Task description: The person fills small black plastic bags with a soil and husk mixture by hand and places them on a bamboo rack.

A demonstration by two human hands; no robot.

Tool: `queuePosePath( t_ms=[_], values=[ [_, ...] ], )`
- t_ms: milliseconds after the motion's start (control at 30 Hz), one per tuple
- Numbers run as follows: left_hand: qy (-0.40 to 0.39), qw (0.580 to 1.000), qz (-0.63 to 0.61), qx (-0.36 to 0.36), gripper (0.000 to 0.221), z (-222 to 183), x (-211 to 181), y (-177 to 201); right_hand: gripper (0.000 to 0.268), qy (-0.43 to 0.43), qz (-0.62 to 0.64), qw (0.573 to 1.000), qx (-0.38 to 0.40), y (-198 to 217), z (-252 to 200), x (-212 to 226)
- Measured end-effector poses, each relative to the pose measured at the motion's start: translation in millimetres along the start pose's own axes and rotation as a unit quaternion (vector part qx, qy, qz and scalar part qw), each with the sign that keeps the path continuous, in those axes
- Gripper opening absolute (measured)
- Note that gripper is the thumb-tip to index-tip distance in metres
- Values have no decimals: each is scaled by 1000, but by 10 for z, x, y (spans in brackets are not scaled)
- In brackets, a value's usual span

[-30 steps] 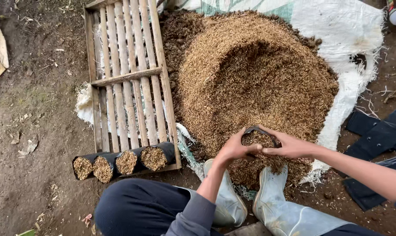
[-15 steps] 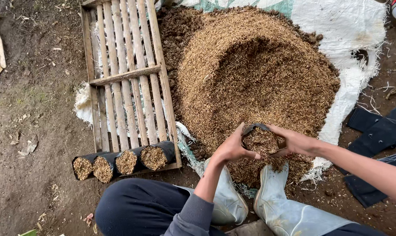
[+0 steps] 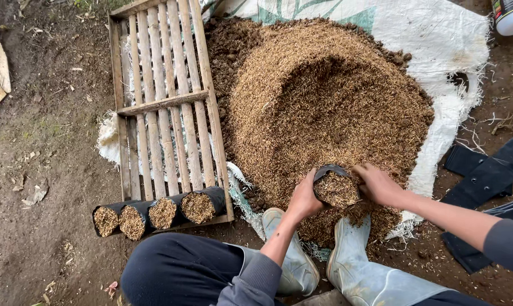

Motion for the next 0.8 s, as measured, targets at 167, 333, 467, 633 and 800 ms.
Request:
queuePosePath(
  t_ms=[167, 333, 467, 633, 800],
  values=[
    [2, 999, -29, -14, 116, 0, -3, 1, 36, -153, 209, 966, -23, 1210, -139, 738],
    [-6, 999, -32, -15, 112, -7, -30, -29, 36, -167, 322, 932, -2, 1883, -449, 1493],
    [-5, 998, -57, -14, 113, -66, -144, 13, 50, -78, 270, 960, 10, 1920, -517, 1806],
    [-9, 996, -87, -26, 108, -136, -189, 45, 56, 181, 50, 976, -107, 1457, -452, 1531],
    [-38, 995, -79, -40, 106, -78, -78, -43, 71, 218, -214, 947, -98, 1099, -417, 1283]
  ],
)
Point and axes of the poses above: each hand's wrist, its own z-axis towards the middle knuckle, its own y-axis out of the back of the hand, x = y × z, the point moved 3 cm from there along z, towards the middle knuckle, and after that the axes turned 5 degrees about y, right-handed, at the moved point
